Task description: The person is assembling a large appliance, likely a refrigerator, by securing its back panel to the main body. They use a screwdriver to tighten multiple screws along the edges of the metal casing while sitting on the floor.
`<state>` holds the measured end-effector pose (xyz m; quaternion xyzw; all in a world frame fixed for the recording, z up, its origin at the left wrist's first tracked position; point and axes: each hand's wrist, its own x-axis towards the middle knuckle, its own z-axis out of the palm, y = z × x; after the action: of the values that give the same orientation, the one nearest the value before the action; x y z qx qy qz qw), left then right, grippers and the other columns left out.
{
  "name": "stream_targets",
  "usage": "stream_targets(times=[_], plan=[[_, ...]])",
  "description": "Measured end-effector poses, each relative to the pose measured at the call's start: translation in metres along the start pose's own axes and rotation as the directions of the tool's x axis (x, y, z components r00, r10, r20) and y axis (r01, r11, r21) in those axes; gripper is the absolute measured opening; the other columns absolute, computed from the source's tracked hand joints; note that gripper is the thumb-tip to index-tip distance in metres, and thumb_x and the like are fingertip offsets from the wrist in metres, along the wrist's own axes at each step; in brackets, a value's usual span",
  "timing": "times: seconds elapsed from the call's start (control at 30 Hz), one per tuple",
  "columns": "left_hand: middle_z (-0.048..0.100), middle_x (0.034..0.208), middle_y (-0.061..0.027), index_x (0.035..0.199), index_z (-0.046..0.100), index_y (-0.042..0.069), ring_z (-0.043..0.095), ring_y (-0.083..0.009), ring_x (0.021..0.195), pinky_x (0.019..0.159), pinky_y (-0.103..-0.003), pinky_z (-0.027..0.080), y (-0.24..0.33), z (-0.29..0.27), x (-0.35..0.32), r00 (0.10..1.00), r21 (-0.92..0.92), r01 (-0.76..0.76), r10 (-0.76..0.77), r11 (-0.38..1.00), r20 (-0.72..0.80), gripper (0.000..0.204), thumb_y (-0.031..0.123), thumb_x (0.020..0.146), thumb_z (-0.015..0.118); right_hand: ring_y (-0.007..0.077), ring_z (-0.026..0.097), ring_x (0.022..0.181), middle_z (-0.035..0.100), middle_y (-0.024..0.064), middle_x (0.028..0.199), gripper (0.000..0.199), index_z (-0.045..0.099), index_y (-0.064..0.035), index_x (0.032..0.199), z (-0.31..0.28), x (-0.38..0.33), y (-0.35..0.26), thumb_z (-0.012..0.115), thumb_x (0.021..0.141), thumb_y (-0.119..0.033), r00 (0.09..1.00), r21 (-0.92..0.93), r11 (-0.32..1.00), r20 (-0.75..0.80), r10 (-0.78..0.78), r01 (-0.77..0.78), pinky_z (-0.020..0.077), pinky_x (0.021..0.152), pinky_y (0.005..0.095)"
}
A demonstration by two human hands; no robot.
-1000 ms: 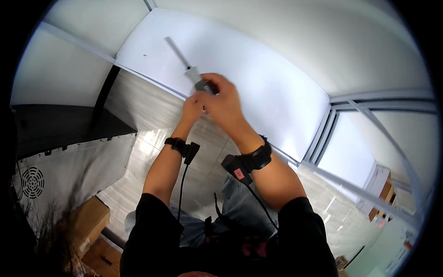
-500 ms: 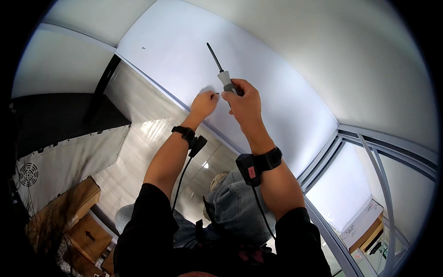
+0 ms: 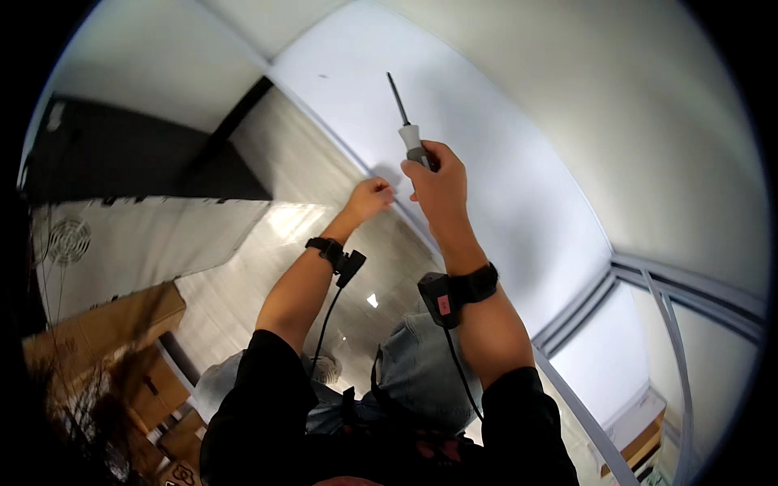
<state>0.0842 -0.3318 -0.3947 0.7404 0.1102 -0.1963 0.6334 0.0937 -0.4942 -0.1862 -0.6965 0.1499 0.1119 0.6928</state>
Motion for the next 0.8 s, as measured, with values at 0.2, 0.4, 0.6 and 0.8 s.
stream_targets(times=[0.2,0.4,0.6,0.8], plan=[[0.061,0.075,-0.003,0.09,0.061,0.003,0.056,-0.0094,0.063,0.056,-0.023,0.045,0.058,-0.133,-0.072,0.973,-0.198,-0.17,0.133,0.965,-0.188,0.013,0.015,0.088,0.058,0.0104,0.053,0.071,0.054,0.0042,0.087,0.04,0.05,-0.0037,0.111,0.113,-0.04,-0.004,0.063,0.073,-0.004,0.958,0.12,0.988,0.259,-0.126,0.097,0.0444,0.049,0.0238],[0.064,0.09,-0.0118,0.118,0.052,0.001,0.062,-0.0147,0.07,0.06,-0.026,0.051,0.159,-0.252,-0.179,0.964,-0.468,-0.266,0.228,0.843,-0.137,0.032,0.018,0.096,0.037,0.0109,0.055,0.078,0.059,0.0043,0.09,0.036,0.056,-0.0022,0.104,0.189,-0.114,-0.025,0.067,0.07,0.001,0.886,0.05,0.963,0.381,-0.263,0.265,0.047,0.06,0.0246],[0.064,0.091,-0.0173,0.116,0.052,-0.002,0.065,-0.0201,0.071,0.06,-0.029,0.053,0.185,-0.297,-0.223,0.917,-0.619,-0.354,0.392,0.701,-0.08,0.035,0.022,0.099,0.032,0.013,0.059,0.089,0.063,0.0056,0.098,0.033,0.06,-0.0015,0.104,0.222,-0.173,-0.059,0.069,0.073,0.0,0.932,-0.086,0.948,0.231,-0.279,0.305,0.0466,0.081,0.0271],[0.063,0.081,-0.0112,0.111,0.053,-0.001,0.063,-0.018,0.069,0.059,-0.029,0.051,0.199,-0.308,-0.239,0.894,-0.654,-0.41,0.422,0.635,-0.151,0.036,0.029,0.1,0.035,0.0123,0.061,0.086,0.066,0.0055,0.096,0.028,0.066,-0.0036,0.104,0.241,-0.202,-0.087,0.07,0.076,-0.003,0.897,-0.133,0.887,0.071,-0.436,0.442,0.0483,0.075,0.0249]])
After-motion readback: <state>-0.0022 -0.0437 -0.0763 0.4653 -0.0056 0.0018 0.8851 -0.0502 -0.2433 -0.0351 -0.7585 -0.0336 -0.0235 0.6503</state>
